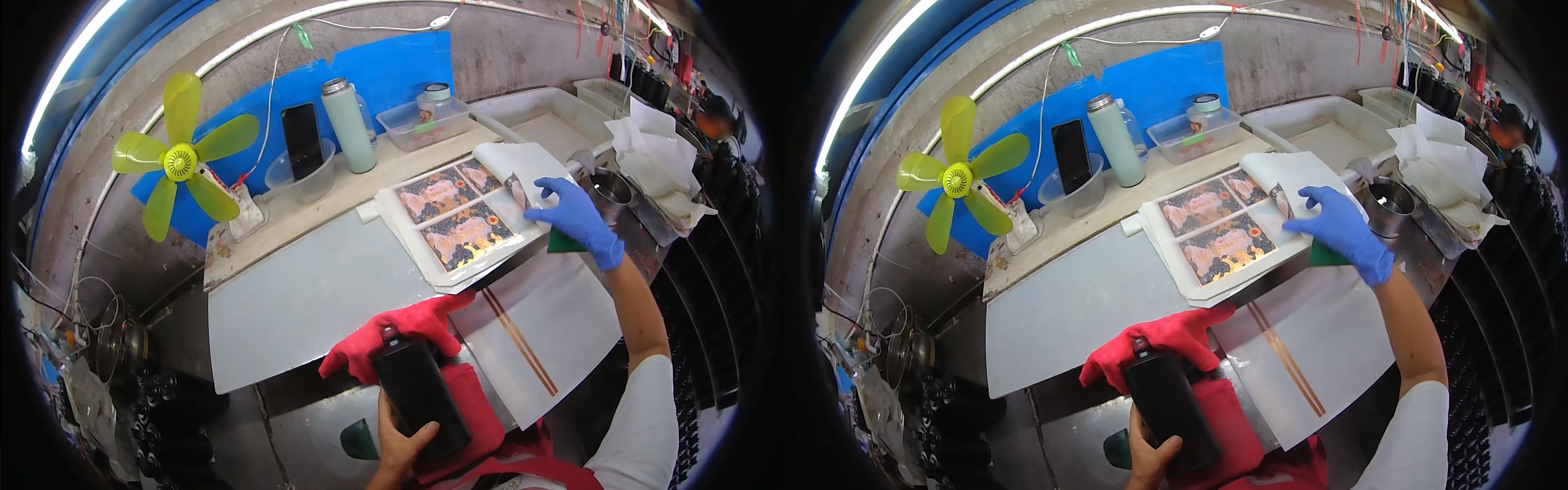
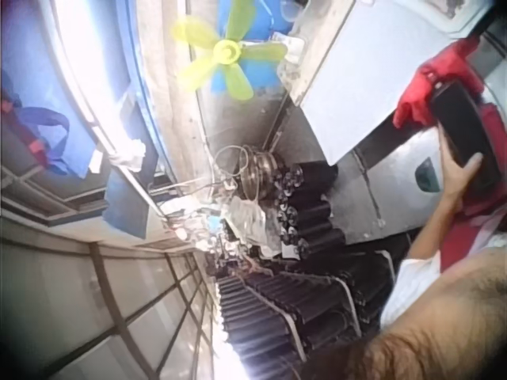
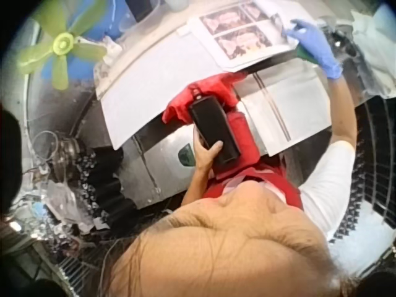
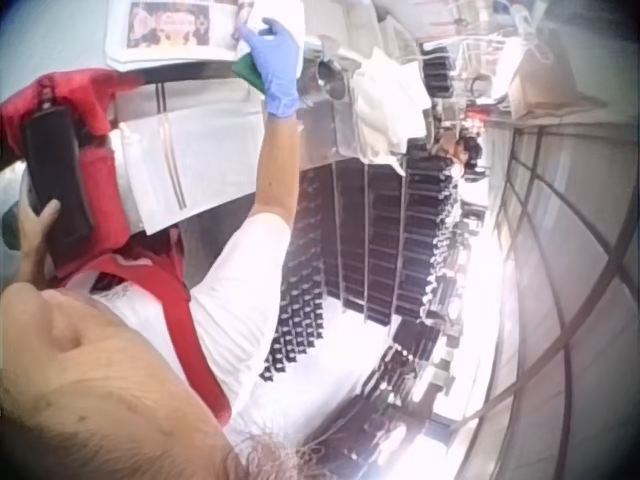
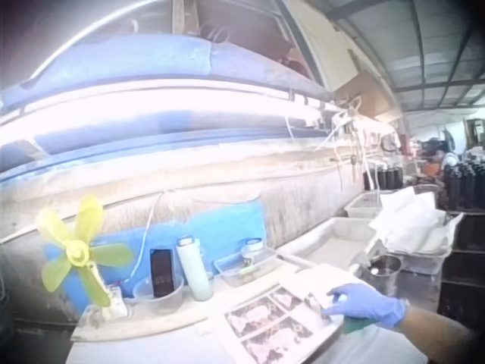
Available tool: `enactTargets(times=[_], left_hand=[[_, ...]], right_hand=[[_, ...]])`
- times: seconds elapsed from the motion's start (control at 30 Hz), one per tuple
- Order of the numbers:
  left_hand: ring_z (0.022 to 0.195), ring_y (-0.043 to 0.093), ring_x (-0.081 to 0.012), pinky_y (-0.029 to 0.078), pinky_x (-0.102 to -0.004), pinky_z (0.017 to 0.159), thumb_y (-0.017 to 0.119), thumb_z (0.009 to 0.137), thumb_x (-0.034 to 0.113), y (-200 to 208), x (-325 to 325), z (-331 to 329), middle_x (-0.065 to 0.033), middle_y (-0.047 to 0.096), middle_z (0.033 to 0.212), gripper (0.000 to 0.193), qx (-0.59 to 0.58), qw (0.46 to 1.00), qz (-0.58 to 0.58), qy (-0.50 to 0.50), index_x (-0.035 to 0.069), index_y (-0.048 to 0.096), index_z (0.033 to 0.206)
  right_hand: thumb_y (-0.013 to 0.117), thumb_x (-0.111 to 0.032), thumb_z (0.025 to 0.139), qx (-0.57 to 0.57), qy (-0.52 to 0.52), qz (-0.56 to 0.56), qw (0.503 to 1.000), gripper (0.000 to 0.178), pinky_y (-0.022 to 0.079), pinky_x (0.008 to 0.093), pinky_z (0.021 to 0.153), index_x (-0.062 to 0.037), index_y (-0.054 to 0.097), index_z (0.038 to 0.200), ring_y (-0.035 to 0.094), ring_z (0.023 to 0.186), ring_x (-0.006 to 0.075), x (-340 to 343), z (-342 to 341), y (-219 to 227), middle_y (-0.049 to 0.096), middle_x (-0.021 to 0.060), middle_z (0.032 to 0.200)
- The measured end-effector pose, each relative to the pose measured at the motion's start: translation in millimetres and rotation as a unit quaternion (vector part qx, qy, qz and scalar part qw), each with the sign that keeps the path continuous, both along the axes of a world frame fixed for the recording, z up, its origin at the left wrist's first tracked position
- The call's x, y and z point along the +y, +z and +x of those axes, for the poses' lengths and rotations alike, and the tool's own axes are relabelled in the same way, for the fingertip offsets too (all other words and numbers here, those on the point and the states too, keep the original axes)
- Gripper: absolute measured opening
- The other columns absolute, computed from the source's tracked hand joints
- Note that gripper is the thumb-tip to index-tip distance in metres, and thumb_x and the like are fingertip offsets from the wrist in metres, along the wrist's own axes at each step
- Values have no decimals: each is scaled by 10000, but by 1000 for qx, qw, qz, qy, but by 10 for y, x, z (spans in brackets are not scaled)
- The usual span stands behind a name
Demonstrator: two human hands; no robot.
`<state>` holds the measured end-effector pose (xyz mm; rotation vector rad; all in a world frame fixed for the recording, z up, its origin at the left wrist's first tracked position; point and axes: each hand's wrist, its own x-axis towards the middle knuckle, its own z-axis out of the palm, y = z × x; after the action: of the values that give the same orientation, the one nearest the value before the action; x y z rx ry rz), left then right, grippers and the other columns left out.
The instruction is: The person applies decorative labels and gold strips to black bottles. They use a green sponge to smooth the labels and a red cloth to hold the bottle while working at a metal counter.
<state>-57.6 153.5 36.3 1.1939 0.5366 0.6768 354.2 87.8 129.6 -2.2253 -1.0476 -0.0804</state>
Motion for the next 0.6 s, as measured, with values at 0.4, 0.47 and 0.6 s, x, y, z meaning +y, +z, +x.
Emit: enactTargets(times=[0.4, 0.47, 0.6], left_hand=[[1197, 441, -231, 332, -353, 1027, 815, 652, 180, -57, -15, -24, -133, 418, 1292, 1003, 18, 1000, 8, -7, -6, 179, 1407], [1195, 444, -232, 335, -353, 1025, 816, 652, 176, -59, -14, -21, -135, 419, 1292, 1010, 10, 1000, 7, -3, -4, 173, 1410], [1192, 450, -233, 342, -354, 1023, 814, 655, 174, -14, -10, -7, -137, 421, 1292, 1013, 5, 1000, -4, -7, -3, 165, 1413]], right_hand=[[571, -149, 818, -231, 4, -66, 971, 119, 504, 392, 641, -52, 610, 874, 611, 722, 320, 137, -195, -336, 588, 88, 940], [580, -158, 819, -218, 32, -112, 969, 139, 503, 376, 646, -49, 622, 893, 613, 725, 315, 185, -217, -339, 597, 85, 943], [596, -157, 817, -166, 116, -119, 972, 200, 504, 354, 666, -57, 632, 986, 615, 740, 312, 169, -158, -359, 617, 85, 943]])
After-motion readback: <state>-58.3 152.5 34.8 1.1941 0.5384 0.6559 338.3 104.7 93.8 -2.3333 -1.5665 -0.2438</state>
